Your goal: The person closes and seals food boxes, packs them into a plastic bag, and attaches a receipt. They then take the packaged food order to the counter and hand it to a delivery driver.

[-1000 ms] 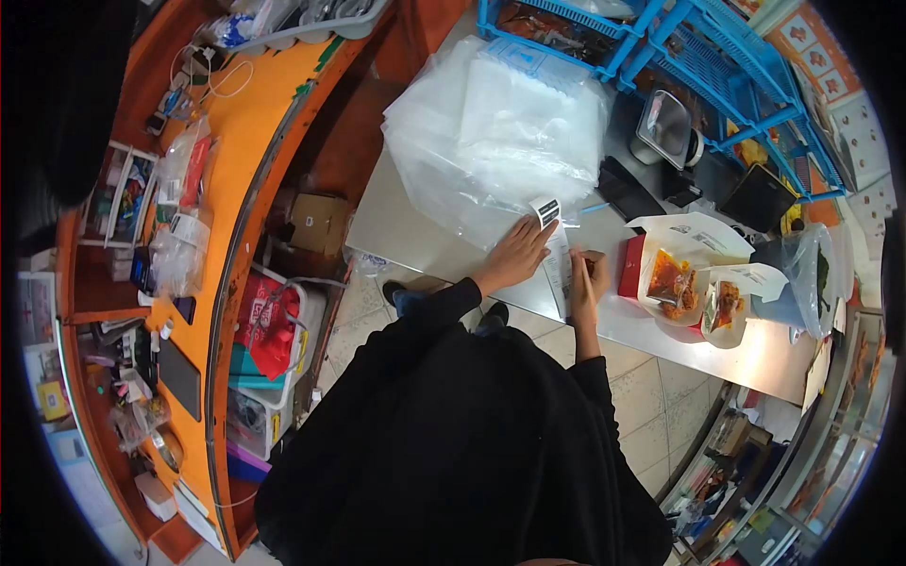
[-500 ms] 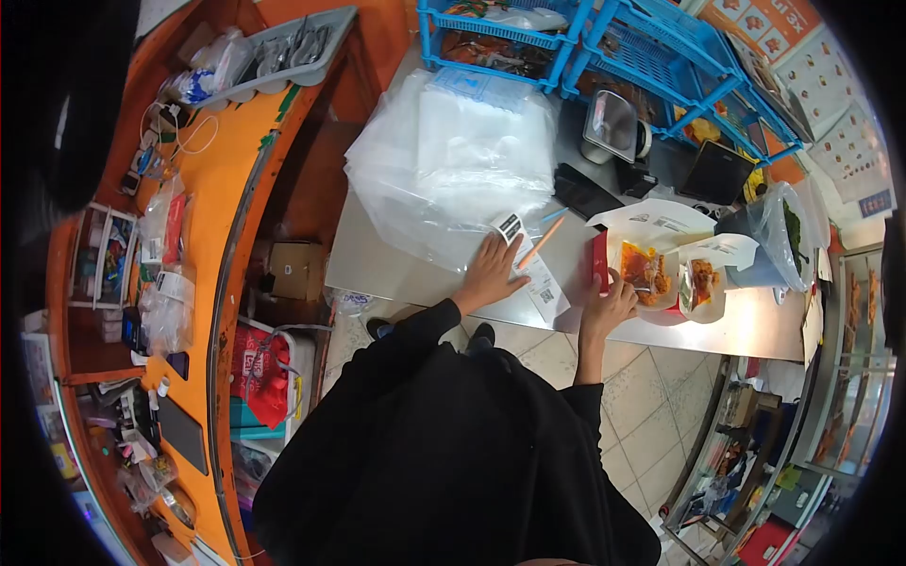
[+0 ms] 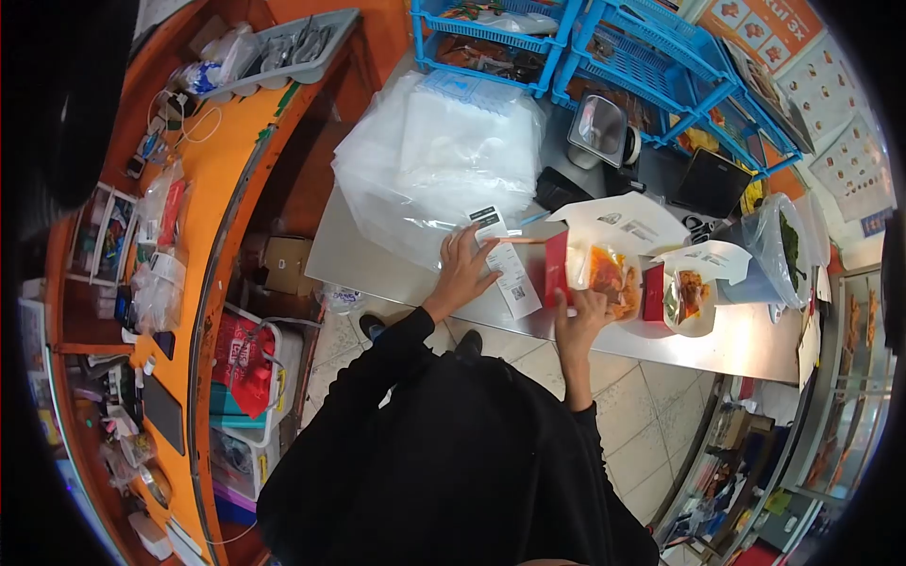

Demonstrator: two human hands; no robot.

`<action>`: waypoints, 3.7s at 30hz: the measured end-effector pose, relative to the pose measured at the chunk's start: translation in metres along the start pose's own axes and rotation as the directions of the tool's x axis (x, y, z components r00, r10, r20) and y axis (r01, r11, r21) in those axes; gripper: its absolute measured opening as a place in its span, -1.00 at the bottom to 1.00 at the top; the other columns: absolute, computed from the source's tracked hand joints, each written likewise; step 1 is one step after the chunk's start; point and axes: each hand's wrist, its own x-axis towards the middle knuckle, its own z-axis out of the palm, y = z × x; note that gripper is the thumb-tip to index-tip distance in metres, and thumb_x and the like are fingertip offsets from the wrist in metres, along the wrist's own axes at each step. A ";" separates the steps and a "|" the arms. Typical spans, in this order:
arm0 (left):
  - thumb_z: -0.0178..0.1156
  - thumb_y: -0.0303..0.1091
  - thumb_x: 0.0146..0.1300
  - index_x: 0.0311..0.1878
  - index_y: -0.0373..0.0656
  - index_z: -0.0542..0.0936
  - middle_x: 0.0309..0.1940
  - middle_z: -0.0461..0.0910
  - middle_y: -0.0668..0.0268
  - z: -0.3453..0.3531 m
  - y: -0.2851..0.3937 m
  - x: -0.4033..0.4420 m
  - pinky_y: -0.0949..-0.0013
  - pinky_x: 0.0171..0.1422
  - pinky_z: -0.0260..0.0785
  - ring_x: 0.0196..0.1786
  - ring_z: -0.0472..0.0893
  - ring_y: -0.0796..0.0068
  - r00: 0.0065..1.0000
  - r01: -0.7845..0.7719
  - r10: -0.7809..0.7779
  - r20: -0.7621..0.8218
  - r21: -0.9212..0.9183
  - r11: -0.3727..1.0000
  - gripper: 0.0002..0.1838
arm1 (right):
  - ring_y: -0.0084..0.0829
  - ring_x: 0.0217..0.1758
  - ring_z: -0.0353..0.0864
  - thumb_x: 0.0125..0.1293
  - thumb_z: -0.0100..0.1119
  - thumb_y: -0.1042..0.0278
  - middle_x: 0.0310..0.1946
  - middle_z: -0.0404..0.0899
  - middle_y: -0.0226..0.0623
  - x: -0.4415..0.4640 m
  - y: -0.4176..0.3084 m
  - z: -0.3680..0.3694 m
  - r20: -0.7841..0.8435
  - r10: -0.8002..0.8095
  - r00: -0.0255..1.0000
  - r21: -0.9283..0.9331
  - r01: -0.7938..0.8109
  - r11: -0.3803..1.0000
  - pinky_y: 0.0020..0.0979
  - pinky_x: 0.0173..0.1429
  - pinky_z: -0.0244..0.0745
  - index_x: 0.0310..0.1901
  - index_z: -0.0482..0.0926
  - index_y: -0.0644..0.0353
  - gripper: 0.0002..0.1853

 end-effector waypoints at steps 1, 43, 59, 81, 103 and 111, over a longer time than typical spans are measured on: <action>0.17 -0.04 -0.01 0.16 -0.10 0.26 0.17 0.04 -0.02 -0.001 -0.002 -0.002 0.02 0.26 -0.14 0.25 0.00 0.06 0.997 0.027 -0.033 -0.063 -0.093 0.995 -0.34 | -0.35 -0.23 0.35 -0.02 0.18 0.28 -0.47 0.45 -0.41 -0.003 -0.009 -0.002 0.072 -0.067 0.995 0.014 0.066 0.998 -0.20 -0.12 0.04 -0.42 0.56 0.08 -0.87; 0.08 -0.47 0.12 -0.20 -0.19 0.58 -0.26 0.58 0.27 -0.036 0.055 0.121 0.58 -0.19 0.38 -0.26 0.54 0.62 0.974 0.152 0.031 0.224 -0.751 0.643 -0.82 | -0.61 -0.34 0.44 0.08 0.13 0.53 -0.40 0.56 -0.34 0.099 0.094 -0.016 0.071 0.093 0.993 0.754 -0.115 0.646 -0.59 -0.22 0.31 -0.37 0.55 0.28 -0.93; 0.08 -0.51 0.07 0.10 -0.08 0.38 -0.13 0.47 0.21 -0.037 0.039 0.127 0.45 -0.03 0.32 -0.16 0.49 0.42 0.884 0.312 0.146 0.444 -0.793 0.523 -0.54 | -0.67 -0.52 0.38 0.00 0.17 0.55 -0.47 0.52 -0.42 0.096 0.102 -0.036 0.428 0.064 0.901 0.582 -0.329 0.744 -0.63 -0.40 0.27 -0.05 0.47 0.20 -0.62; 0.06 -0.46 0.09 0.28 0.09 0.08 0.24 -0.08 -0.02 -0.016 0.035 -0.001 0.14 0.25 0.03 0.23 0.08 0.02 0.946 0.000 0.202 0.252 -0.626 0.780 -0.33 | 0.03 0.01 0.37 0.04 0.09 0.29 -0.01 0.32 0.04 -0.019 0.089 -0.020 0.150 -0.093 0.984 0.499 0.006 0.867 -0.22 0.09 0.26 0.03 0.33 0.22 -0.53; 0.21 -0.34 -0.08 -0.14 -0.10 0.56 -0.12 0.52 0.45 -0.008 0.055 -0.016 0.17 0.13 0.25 0.07 0.41 0.40 0.840 -0.542 0.533 -0.103 -0.221 0.811 -0.66 | 0.03 0.07 0.35 -0.06 0.25 0.46 0.13 0.18 0.13 -0.073 0.065 -0.009 -0.002 -0.131 0.991 0.157 0.130 0.979 -0.24 -0.05 0.42 0.00 0.46 -0.08 -0.50; 0.15 -0.37 -0.03 -0.25 -0.04 0.61 -0.17 0.55 0.50 -0.002 0.053 -0.020 0.15 0.17 0.22 0.04 0.44 0.47 0.862 -0.506 0.491 -0.126 -0.269 0.819 -0.78 | -0.21 -0.06 0.42 -0.01 0.22 0.39 -0.01 0.43 -0.19 -0.043 0.055 -0.039 0.061 -0.201 0.978 0.162 0.189 0.968 -0.38 0.07 0.27 -0.33 0.63 0.11 -0.84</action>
